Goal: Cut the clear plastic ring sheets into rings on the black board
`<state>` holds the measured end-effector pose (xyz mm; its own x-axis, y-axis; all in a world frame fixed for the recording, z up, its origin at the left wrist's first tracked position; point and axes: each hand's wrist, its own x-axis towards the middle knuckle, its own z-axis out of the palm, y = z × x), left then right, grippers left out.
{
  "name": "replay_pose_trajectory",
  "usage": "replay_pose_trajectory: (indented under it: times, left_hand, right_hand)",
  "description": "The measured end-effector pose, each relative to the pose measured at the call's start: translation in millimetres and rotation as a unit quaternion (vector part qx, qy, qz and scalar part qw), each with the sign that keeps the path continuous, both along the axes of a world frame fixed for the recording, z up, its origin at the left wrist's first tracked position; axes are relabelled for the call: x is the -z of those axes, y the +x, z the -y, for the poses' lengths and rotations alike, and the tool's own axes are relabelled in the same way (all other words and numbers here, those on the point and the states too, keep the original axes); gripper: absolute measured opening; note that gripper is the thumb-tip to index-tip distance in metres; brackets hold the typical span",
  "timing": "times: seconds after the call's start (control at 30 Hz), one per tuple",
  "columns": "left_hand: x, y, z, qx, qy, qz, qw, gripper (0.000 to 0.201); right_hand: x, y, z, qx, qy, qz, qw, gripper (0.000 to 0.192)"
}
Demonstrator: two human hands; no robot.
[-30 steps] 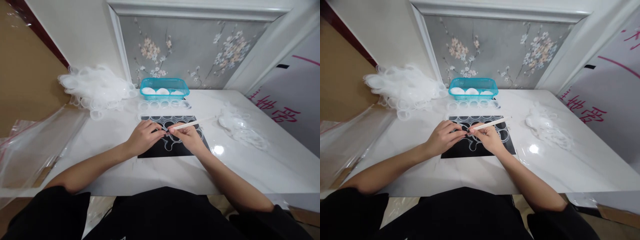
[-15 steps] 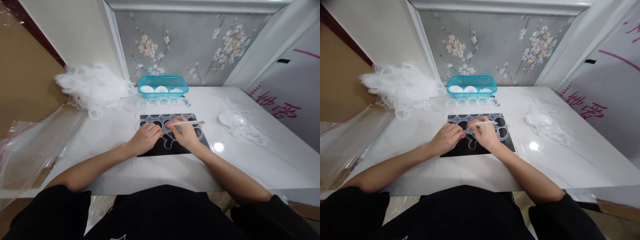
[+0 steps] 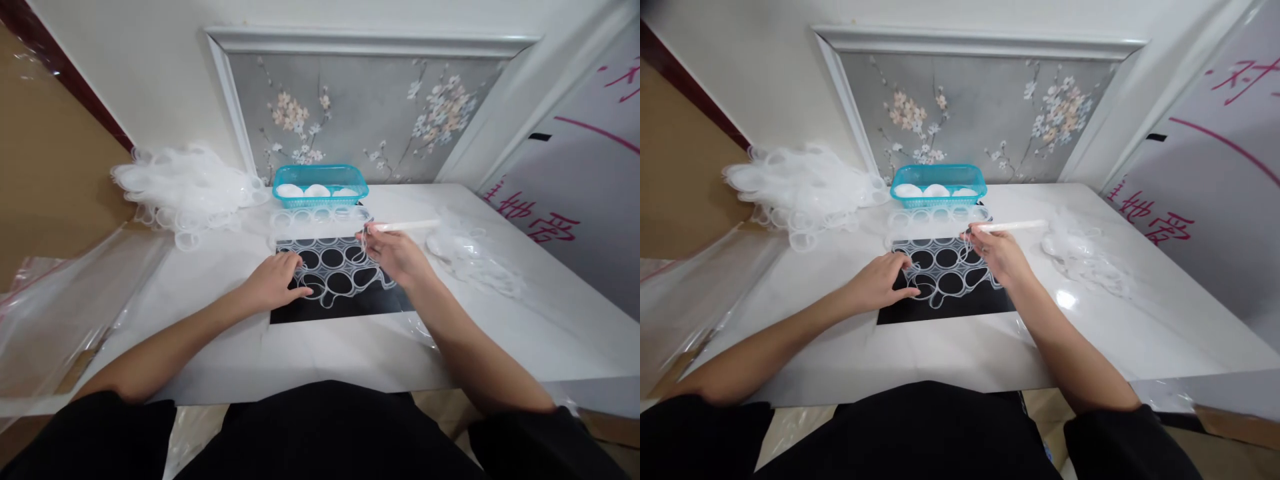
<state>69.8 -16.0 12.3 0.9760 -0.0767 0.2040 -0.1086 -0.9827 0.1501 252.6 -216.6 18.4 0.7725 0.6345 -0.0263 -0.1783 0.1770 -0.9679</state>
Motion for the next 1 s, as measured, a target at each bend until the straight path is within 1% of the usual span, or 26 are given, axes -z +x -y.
replay_pose_trajectory:
  times: [0.07, 0.17, 0.23, 0.33, 0.4, 0.47, 0.57, 0.63, 0.67, 0.73, 0.8, 0.87, 0.93, 1.0]
  left_hand:
    - [-0.5, 0.1, -9.5, -0.003, 0.038, -0.035, 0.999, 0.045]
    - [-1.9, -1.5, -16.7, 0.012, 0.061, -0.07, 0.996, 0.046]
    - [-1.9, -1.8, -16.1, 0.007, 0.045, -0.098, 0.994, 0.045]
    - [1.7, 0.6, -11.4, 0.002, 0.007, -0.141, 0.99, 0.06]
    - [6.5, 3.5, -8.2, 0.006, -0.015, -0.141, 0.99, 0.063]
    - [11.6, 6.5, -5.8, 0.013, -0.027, -0.126, 0.992, 0.058]
    - [17.7, 10.6, -3.8, 0.027, -0.029, -0.101, 0.994, 0.048]
    - [20.2, 12.8, -3.2, 0.037, -0.028, -0.085, 0.995, 0.041]
    - [21.0, 13.7, -3.0, 0.044, -0.029, -0.079, 0.995, 0.036]
    - [20.9, 15.0, -2.2, 0.055, -0.031, -0.07, 0.996, 0.026]
    - [17.0, 15.2, -1.2, 0.064, -0.023, -0.069, 0.995, 0.023]
    - [7.3, 13.0, -1.3, 0.08, -0.007, -0.095, 0.992, 0.03]
    - [-8.2, 7.0, -4.6, 0.104, -0.005, -0.159, 0.982, 0.039]
    - [-26.8, -3.6, -11.8, 0.097, -0.031, -0.215, 0.971, 0.044]
  right_hand:
    - [1.1, -6.0, 4.5, -0.051, -0.008, -0.059, 0.997, 0.026]
    - [0.1, -5.8, 8.9, -0.082, 0.002, -0.081, 0.993, 0.021]
    - [-0.7, -5.1, 10.8, -0.084, 0.034, -0.098, 0.991, 0.017]
    - [-1.5, -6.2, 12.7, -0.077, 0.102, -0.166, 0.978, 0.007]
    - [-1.1, -7.3, 13.1, -0.06, 0.127, -0.198, 0.97, 0.008]
    - [0.9, -7.6, 12.6, -0.04, 0.11, -0.176, 0.977, 0.017]
    - [6.0, -6.7, 11.1, -0.021, 0.027, -0.049, 0.998, 0.026]
    - [9.0, -6.0, 10.6, -0.018, -0.037, 0.039, 0.998, 0.027]
    - [9.7, -5.8, 10.6, -0.021, -0.062, 0.066, 0.996, 0.027]
    - [9.2, -5.9, 11.2, -0.041, -0.077, 0.068, 0.994, 0.027]
    - [6.8, -6.3, 12.2, -0.073, -0.048, 0.008, 0.996, 0.025]
    - [3.8, -7.1, 13.4, -0.102, -0.001, -0.081, 0.991, 0.022]
    - [1.2, -8.3, 14.2, -0.112, 0.047, -0.16, 0.98, 0.015]
    - [-0.9, -10.2, 14.4, -0.11, 0.093, -0.226, 0.963, 0.008]
